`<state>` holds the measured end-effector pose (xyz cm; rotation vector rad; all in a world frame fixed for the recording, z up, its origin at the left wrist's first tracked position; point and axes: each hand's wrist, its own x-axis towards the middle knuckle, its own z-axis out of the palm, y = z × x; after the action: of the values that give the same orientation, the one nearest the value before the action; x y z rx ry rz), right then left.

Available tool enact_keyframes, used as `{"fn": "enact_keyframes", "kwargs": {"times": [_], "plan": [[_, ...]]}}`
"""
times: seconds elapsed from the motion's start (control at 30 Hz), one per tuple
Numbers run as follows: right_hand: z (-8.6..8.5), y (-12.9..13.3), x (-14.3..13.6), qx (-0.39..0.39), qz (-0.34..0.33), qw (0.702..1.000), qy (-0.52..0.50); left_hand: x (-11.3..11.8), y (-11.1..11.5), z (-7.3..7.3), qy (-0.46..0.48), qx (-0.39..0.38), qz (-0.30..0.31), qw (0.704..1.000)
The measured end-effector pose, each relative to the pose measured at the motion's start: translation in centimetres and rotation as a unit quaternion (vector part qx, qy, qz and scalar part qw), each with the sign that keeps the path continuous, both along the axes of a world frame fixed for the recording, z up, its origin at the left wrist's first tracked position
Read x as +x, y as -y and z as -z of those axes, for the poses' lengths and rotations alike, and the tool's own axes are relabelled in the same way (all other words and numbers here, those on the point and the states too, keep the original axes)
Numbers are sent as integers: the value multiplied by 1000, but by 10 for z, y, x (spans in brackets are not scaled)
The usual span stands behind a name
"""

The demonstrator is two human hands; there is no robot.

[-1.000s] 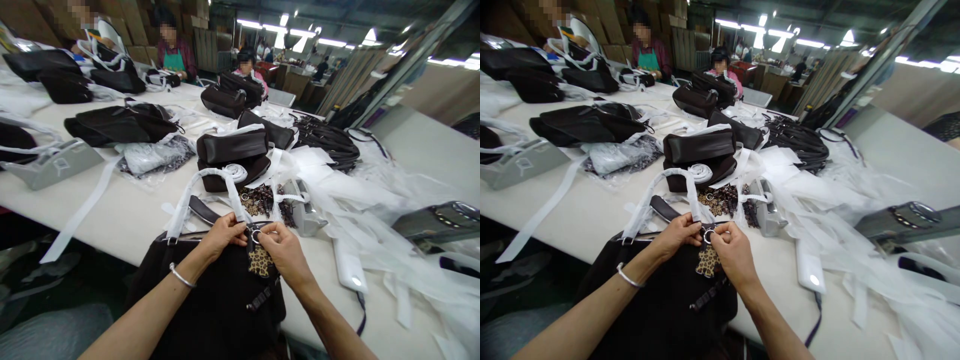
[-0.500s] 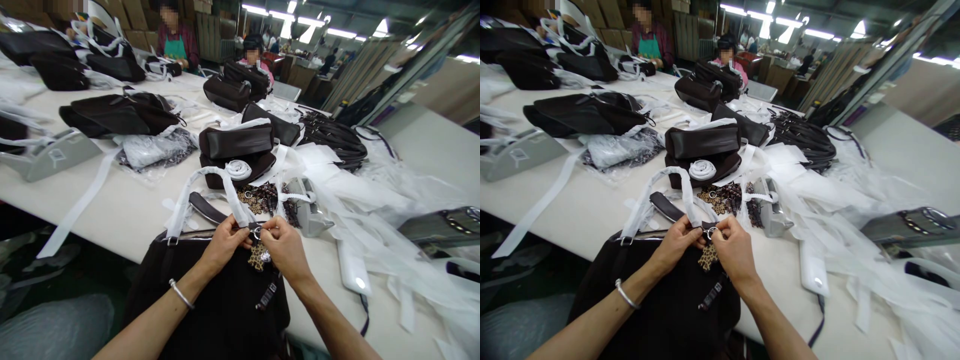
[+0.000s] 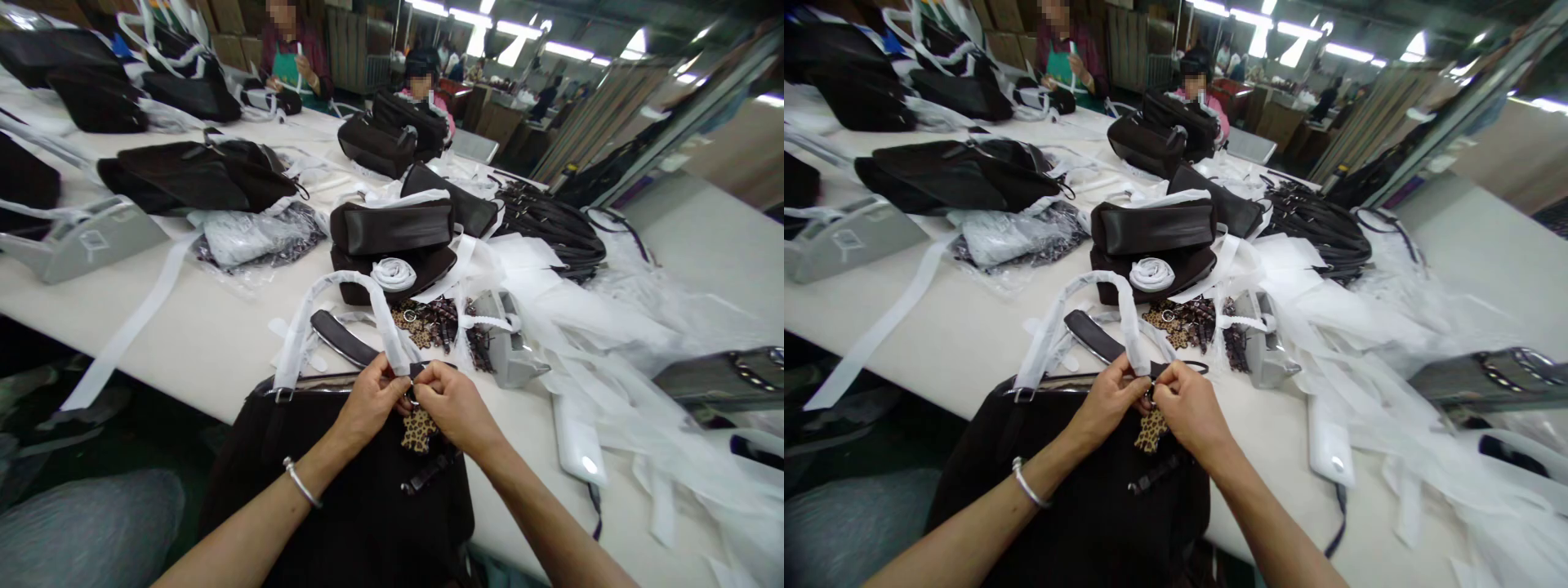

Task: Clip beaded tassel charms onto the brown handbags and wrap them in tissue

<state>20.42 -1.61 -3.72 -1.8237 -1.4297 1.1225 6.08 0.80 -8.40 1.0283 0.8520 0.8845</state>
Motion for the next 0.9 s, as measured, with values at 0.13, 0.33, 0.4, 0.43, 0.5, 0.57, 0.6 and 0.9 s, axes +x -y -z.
{"fn": "enact_keyframes", "kwargs": {"times": [0.13,0.33,0.4,0.43,0.5,0.57,0.6,0.9], "plan": [[-9,-2,15,-156,-5,969,-193,-2,-3,-1,28,-23,16,999],[-36,34,2,-183,-30,950,-252,-13,-1,-6,41,-75,33,996],[-39,49,-5,-161,-3,956,-246,-18,4,-9,45,-77,26,996],[-39,54,-8,-148,6,961,-235,-21,7,-11,40,-78,23,996],[-39,63,-9,-119,7,975,-189,-26,13,-13,18,-94,36,995],[-41,69,-8,-88,-8,988,-127,-29,19,-13,-5,-104,66,992],[-43,71,-8,-75,-18,992,-98,-30,21,-12,-14,-102,80,992],[-46,80,-24,-119,-29,977,-175,-25,40,-32,-52,-91,90,991]]}}
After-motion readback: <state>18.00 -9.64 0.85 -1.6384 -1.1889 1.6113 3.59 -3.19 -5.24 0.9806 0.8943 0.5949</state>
